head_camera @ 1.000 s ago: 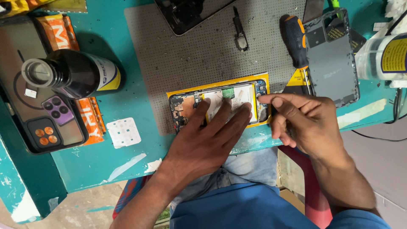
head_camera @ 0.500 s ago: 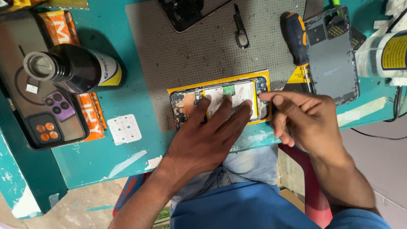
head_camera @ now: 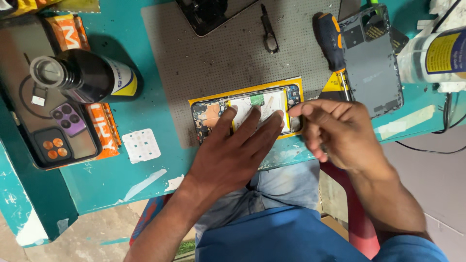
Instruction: The person disassembles a smartphone, removes the back cover, and uses tweezers to extract a small circuit board component. They then apply a liquid from a spray bottle to the component and rub it with their fingers.
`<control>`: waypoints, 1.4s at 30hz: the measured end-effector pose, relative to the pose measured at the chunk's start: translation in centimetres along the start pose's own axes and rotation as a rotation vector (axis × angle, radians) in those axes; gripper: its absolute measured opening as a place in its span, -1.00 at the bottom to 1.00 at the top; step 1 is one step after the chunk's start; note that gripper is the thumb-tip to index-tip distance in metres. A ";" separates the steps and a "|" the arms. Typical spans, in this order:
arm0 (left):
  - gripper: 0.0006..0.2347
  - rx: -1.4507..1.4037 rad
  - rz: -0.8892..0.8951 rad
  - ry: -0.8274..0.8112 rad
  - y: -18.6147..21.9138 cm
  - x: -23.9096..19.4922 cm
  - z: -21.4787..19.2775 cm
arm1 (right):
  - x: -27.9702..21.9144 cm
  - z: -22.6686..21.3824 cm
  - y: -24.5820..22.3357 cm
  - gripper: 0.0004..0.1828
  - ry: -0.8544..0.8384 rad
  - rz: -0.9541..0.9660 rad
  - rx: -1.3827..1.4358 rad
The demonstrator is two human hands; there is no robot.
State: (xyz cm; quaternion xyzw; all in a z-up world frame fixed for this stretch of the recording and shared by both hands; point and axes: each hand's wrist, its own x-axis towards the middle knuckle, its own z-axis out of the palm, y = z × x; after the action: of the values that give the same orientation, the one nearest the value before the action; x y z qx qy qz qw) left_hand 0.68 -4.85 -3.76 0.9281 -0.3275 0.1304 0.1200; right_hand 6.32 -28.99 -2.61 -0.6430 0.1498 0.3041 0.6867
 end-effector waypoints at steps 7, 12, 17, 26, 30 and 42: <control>-0.62 0.014 -0.001 -0.023 0.0 0.0 -0.3 | -0.4 0.4 -0.4 -0.69 0.092 -0.062 0.002; -0.62 0.052 -0.004 -0.032 0.2 0.0 -0.3 | -1.8 0.5 0.2 -0.65 0.148 -0.165 -0.283; -0.62 0.052 0.002 -0.029 0.2 0.0 -0.2 | -3.0 1.0 1.0 -0.61 0.048 -0.275 -0.488; -0.63 0.044 0.013 -0.051 0.1 0.1 -0.4 | -3.3 1.3 2.3 -0.48 -0.052 -0.414 -0.603; -0.64 0.042 0.004 -0.059 0.1 0.3 -0.7 | -3.2 1.3 2.4 -0.47 -0.079 -0.385 -0.532; -0.60 0.042 -0.044 -0.072 0.3 0.7 -0.8 | -3.2 1.8 1.0 -0.35 -0.059 -0.543 -0.856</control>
State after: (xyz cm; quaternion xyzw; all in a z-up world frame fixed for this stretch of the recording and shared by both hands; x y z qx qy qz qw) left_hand 0.90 -5.23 -2.76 0.9415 -0.3083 0.1010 0.0914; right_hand 2.91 -27.94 -1.26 -0.8737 -0.1803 0.1671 0.4199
